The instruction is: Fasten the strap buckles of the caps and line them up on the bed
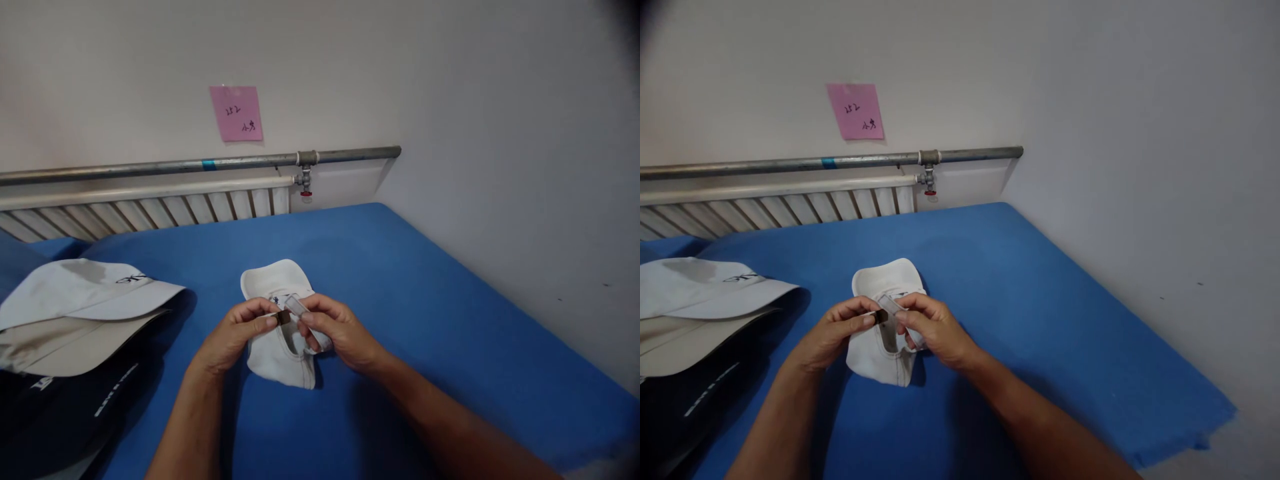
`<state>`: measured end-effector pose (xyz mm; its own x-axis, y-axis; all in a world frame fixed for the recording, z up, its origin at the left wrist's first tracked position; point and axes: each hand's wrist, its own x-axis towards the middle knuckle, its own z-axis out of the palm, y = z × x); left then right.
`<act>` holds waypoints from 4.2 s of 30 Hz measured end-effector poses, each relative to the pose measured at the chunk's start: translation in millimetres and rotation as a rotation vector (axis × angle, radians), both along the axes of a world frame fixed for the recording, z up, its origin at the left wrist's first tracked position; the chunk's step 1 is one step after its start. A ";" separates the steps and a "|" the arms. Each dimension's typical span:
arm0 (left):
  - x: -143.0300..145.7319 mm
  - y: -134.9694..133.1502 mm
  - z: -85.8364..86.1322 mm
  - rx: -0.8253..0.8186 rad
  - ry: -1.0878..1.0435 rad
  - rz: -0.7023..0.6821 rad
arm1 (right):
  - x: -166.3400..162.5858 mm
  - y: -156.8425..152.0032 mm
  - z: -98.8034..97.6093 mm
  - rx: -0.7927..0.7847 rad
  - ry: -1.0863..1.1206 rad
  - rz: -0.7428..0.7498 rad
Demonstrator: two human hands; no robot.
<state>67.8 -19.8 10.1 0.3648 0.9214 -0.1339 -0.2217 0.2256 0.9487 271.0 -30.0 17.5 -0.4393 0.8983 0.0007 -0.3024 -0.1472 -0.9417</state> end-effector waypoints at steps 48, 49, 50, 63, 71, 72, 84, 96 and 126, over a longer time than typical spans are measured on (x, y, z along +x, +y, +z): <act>4.6 2.2 -2.4 0.042 -0.125 0.025 | 2.7 4.7 -3.8 -0.251 0.062 0.273; 4.6 2.2 -2.8 0.044 -0.125 0.021 | 2.7 4.8 -3.9 -0.266 0.071 0.285; 4.6 2.2 -3.2 0.046 -0.123 0.016 | 2.7 5.0 -3.9 -0.280 0.077 0.294; 4.7 1.9 -8.3 0.031 -0.119 -0.017 | 7.3 9.4 -4.7 -0.235 -0.069 0.373; 7.0 1.5 -7.1 0.019 -0.078 -0.070 | 9.6 11.2 -1.3 -0.208 -0.168 0.363; 7.3 1.5 -6.9 0.017 -0.076 -0.070 | 9.1 11.0 -0.8 -0.208 -0.181 0.360; 9.4 -1.1 2.1 0.003 -0.015 -0.045 | 9.3 10.1 0.9 -0.167 -0.217 0.317; 9.3 -1.3 3.9 0.011 -0.009 0.006 | 5.3 6.8 0.1 -0.080 -0.237 0.197; 0.5 -3.1 -0.3 0.117 -0.075 -0.108 | 8.1 7.3 -6.4 -0.214 -0.021 0.362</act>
<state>68.2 -23.0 9.8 0.4675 0.8840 0.0033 -0.2729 0.1408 0.9517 279.1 -22.8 11.2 -0.7247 0.6647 -0.1816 -0.1761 -0.4334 -0.8838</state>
